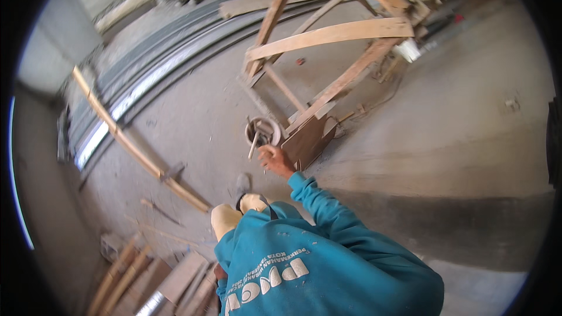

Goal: The person walks through a construction site, picks up a long steel rebar, and positions it vertically against a wall. They then use a hammer to drive nails into the wall to secure the rebar in place.

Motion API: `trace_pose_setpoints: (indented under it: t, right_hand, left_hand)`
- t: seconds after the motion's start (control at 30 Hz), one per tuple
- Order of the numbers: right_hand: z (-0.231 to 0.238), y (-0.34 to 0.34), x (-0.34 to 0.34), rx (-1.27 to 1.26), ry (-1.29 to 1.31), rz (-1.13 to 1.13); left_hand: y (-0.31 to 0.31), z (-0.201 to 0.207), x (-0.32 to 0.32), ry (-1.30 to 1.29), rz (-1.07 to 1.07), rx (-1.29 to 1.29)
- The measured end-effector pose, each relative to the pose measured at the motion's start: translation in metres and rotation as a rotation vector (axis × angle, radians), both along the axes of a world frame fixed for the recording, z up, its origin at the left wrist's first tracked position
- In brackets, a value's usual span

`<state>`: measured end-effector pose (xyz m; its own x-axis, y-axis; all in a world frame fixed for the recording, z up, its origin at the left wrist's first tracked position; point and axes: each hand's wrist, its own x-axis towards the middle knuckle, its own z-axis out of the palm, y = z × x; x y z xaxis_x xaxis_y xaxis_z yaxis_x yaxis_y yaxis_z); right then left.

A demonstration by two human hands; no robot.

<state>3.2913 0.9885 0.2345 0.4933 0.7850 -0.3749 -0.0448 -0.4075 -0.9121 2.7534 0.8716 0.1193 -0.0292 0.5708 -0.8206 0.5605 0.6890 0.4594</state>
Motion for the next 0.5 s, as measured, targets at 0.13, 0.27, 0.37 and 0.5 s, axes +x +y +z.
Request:
trace_pose_setpoints:
  t: [0.13, 0.27, 0.37, 0.5]
  right_hand:
    - [-0.017, 0.001, -0.005, -0.162, -0.221, 0.033]
    - [-0.06, -0.033, -0.006, -0.227, -0.274, -0.053]
    - [-0.063, -0.056, -0.012, -0.311, -0.305, -0.073]
    - [-0.059, -0.026, -0.02, -0.338, -0.31, -0.143]
  left_hand:
    - [0.126, 0.022, 0.029, -0.123, 0.09, -0.041]
    - [0.233, 0.039, 0.069, -0.23, 0.12, 0.073]
    - [0.293, 0.04, 0.094, -0.231, 0.062, 0.113]
    - [0.354, 0.02, 0.117, -0.249, -0.022, 0.01]
